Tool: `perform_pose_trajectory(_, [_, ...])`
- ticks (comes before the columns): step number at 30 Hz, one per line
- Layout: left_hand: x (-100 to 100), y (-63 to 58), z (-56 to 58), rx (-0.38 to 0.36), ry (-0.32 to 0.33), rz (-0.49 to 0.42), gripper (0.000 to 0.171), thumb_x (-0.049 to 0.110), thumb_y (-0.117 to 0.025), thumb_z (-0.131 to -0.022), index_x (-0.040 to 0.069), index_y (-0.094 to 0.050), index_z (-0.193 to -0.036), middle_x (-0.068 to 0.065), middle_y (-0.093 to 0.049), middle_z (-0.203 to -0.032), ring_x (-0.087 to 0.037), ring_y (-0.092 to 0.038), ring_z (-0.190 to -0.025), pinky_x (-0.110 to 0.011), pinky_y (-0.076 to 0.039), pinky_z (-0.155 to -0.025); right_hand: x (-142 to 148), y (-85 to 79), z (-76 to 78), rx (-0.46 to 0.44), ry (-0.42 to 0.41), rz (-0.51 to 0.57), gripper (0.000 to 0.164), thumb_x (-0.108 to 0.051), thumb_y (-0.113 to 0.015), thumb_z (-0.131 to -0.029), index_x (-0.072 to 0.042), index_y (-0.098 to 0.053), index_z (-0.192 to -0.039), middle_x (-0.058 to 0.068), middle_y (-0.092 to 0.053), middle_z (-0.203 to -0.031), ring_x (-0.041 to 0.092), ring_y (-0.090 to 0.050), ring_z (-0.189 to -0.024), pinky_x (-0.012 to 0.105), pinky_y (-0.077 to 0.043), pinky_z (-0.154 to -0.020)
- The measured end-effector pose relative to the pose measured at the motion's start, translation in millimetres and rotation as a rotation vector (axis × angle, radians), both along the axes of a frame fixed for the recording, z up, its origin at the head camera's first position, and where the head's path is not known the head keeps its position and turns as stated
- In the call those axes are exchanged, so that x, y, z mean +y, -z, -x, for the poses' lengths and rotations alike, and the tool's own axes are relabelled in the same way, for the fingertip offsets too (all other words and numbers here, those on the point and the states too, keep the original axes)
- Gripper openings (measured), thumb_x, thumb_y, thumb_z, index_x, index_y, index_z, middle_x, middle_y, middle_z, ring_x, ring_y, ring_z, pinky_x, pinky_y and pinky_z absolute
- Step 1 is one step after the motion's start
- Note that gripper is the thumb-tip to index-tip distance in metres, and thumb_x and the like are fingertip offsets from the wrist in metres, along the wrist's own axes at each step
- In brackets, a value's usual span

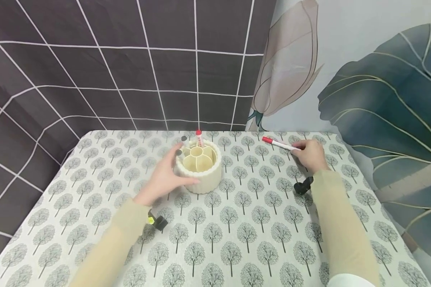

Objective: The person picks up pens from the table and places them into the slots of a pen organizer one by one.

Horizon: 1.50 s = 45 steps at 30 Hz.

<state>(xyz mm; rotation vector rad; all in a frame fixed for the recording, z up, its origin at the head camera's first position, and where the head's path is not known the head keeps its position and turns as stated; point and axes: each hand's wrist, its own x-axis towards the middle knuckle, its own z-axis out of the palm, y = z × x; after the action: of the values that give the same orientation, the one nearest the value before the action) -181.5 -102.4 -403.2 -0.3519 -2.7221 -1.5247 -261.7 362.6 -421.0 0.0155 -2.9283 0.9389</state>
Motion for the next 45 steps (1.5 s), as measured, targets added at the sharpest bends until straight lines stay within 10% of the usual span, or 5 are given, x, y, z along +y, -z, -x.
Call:
perform_pose_trajectory(23, [-3, -5.0, 1.9, 0.009, 0.006, 0.020, 0.131, 0.058, -0.097, -0.053, 0.019, -0.031, -0.159, -0.009, -0.048, -0.150, -0.026, -0.050, -0.132, -0.052, -0.042, -0.108, -5, -28.0, -16.4, 0.138, 0.028, 0.015, 0.028, -0.018, -0.069, -0.098, 0.001, -0.071, -0.119, 0.020, -0.068, -0.096, 0.020, -0.052, -0.063, 0.028, -0.040, -0.046])
perform_pose_trajectory(34, [-3, -5.6, 3.9, 0.017, 0.008, 0.040, 0.130, 0.057, -0.098, -0.053, 0.018, -0.032, -0.159, -0.010, -0.049, -0.148, -0.028, -0.049, -0.132, -0.053, -0.043, -0.107, -19, -40.1, -16.2, 0.163, 0.087, 0.064, 0.044, -0.039, -0.068, -0.098, -0.004, -0.070, -0.125, 0.023, -0.067, -0.117, 0.024, -0.060, -0.099, 0.018, -0.044, -0.068])
perform_pose_trajectory(45, [-4, -3.8, 4.0, 0.016, 0.000, 0.041, 0.131, 0.060, -0.097, -0.052, 0.021, -0.033, -0.159, -0.010, -0.050, -0.148, -0.028, -0.048, -0.132, -0.056, -0.043, -0.106, -30, -58.2, -20.9, 0.217, 0.116, 0.164, 0.040, -0.033, -0.073, -0.096, -0.004, -0.071, -0.124, 0.005, -0.066, -0.102, -0.007, -0.056, -0.085, 0.010, -0.046, -0.064])
